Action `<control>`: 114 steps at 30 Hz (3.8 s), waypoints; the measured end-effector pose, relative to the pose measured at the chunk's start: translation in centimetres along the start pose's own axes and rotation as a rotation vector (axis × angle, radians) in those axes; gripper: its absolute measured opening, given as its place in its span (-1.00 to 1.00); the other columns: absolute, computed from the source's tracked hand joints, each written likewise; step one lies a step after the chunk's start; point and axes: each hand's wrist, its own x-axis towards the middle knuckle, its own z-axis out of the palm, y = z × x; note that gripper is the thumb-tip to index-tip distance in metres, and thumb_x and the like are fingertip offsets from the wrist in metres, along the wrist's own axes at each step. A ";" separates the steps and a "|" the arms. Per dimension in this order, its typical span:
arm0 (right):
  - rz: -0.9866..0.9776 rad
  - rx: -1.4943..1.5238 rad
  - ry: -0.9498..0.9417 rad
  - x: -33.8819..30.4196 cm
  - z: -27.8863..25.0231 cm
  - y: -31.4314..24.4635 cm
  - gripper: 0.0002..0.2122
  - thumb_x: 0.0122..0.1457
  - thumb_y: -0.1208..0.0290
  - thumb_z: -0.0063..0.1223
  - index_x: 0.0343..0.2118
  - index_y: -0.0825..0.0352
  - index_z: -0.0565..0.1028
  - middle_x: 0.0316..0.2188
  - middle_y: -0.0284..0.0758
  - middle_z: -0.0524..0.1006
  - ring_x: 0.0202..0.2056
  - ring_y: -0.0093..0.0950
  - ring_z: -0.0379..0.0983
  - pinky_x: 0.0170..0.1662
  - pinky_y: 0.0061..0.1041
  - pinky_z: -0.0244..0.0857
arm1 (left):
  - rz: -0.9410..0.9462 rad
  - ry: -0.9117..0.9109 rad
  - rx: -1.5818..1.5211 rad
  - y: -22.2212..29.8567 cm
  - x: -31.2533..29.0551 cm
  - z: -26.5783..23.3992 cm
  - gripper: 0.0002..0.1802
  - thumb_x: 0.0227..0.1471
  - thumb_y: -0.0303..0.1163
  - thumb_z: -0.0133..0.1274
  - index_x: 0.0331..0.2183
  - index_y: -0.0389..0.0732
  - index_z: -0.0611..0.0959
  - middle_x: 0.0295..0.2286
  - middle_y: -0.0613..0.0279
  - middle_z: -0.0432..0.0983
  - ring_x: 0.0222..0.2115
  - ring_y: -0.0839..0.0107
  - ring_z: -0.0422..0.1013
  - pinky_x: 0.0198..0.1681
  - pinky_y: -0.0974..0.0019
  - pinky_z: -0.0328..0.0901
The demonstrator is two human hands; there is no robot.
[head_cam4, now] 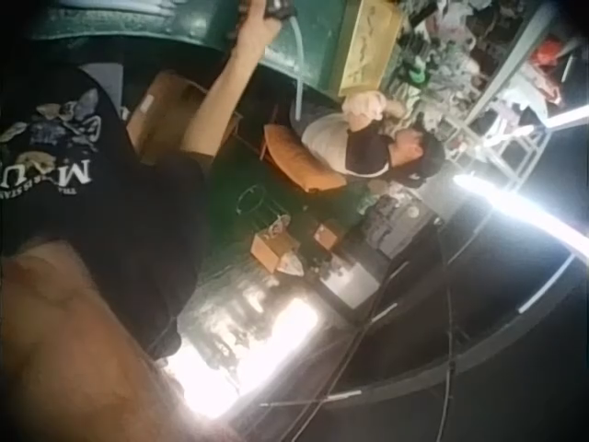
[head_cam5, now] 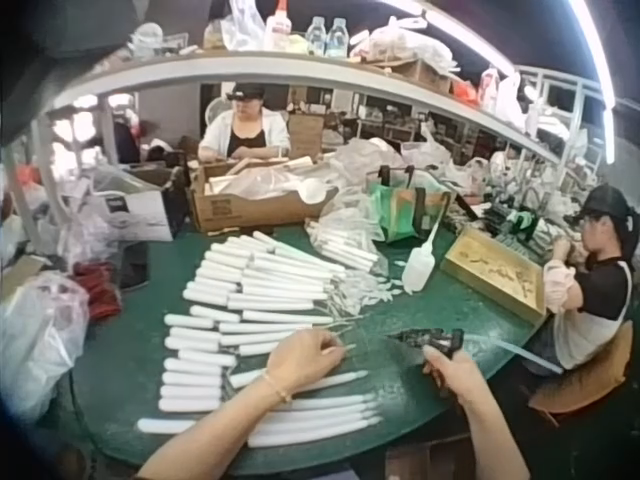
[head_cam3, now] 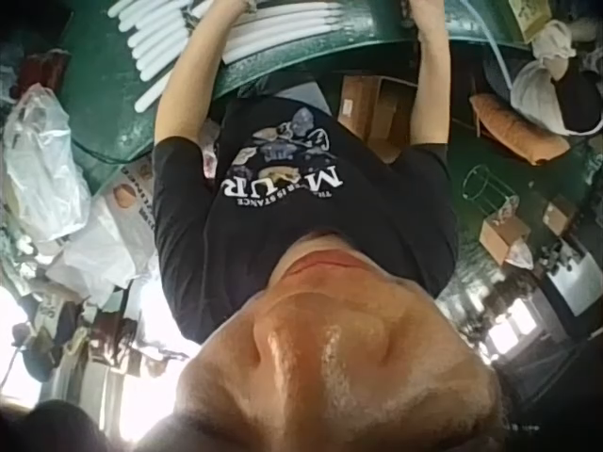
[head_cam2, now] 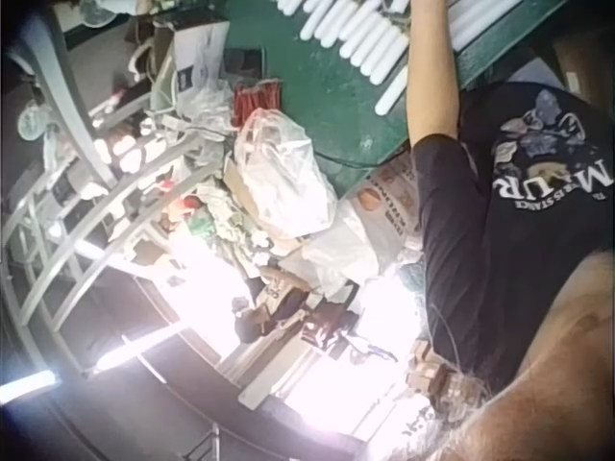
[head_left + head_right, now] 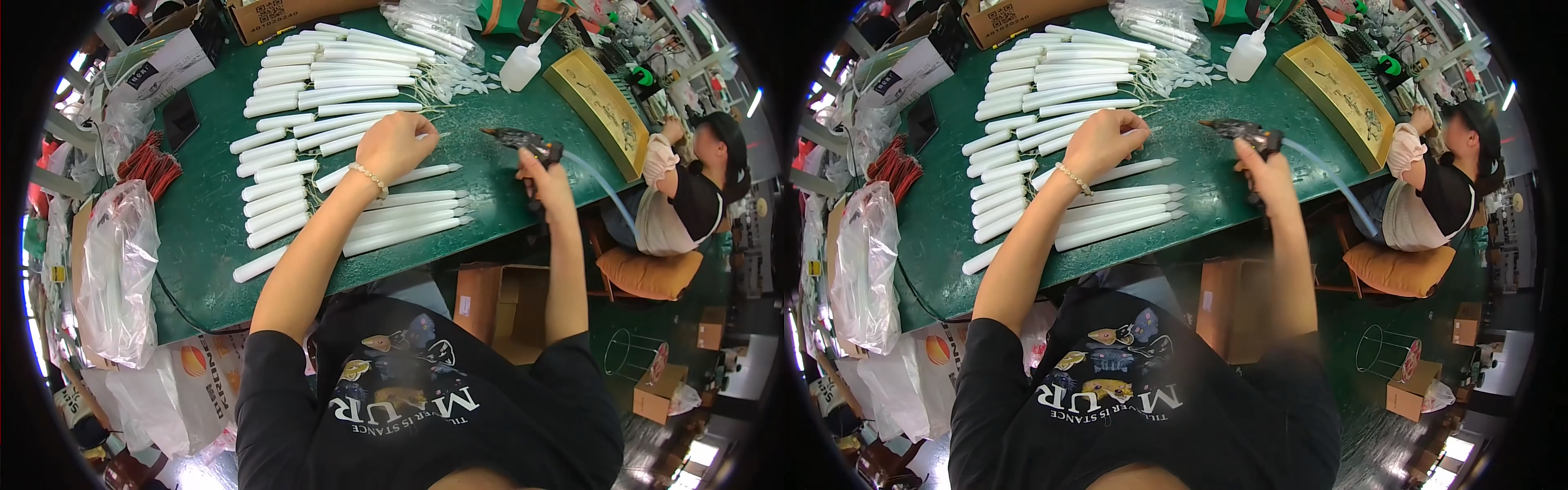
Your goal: Applying adhesive to small white components and joining them together at an industrial assembly station.
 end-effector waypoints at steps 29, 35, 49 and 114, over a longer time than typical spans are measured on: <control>-0.390 -0.064 -0.400 5.3 5.7 -4.0 -0.88 0.06 0.44 -0.02 -0.39 0.37 0.37 -0.57 -0.39 0.45 -0.55 -0.62 0.34 -0.47 -0.69 0.20 | -0.037 -0.223 -0.289 0.3 -0.8 -0.8 -0.77 -0.05 -0.34 0.01 -0.41 -0.33 0.58 -0.62 0.28 0.49 -0.64 0.60 0.38 -0.57 0.55 0.25; -0.128 0.286 -0.411 1.1 5.3 -2.3 -0.84 0.12 0.46 -0.02 -0.26 0.40 0.41 -0.47 -0.38 0.46 -0.44 -0.69 0.33 -0.37 -0.76 0.19 | -0.043 -0.288 -0.384 0.2 -0.5 -0.6 -0.79 -0.02 -0.34 0.02 -0.40 -0.30 0.58 -0.61 0.32 0.47 -0.64 0.63 0.36 -0.59 0.57 0.23; -0.178 0.287 -0.461 0.8 6.4 -2.0 -0.85 0.10 0.46 0.01 -0.29 0.38 0.45 -0.51 -0.39 0.49 -0.46 -0.69 0.35 -0.38 -0.74 0.17 | -0.022 -0.267 -0.427 -0.2 -0.5 0.0 -0.81 -0.03 -0.37 0.04 -0.42 -0.31 0.60 -0.63 0.33 0.46 -0.66 0.65 0.33 -0.59 0.59 0.23; -1.169 -0.637 -0.595 4.3 6.2 -3.1 -0.89 -0.01 0.49 0.00 -0.48 0.39 0.35 -0.55 -0.19 0.32 -0.42 -0.19 0.26 -0.38 -0.31 0.17 | 0.173 -0.317 0.032 -0.8 -0.8 -0.4 -0.70 -0.05 -0.15 -0.04 -0.40 -0.16 0.62 -0.50 0.06 0.50 -0.43 0.12 0.41 -0.33 0.17 0.27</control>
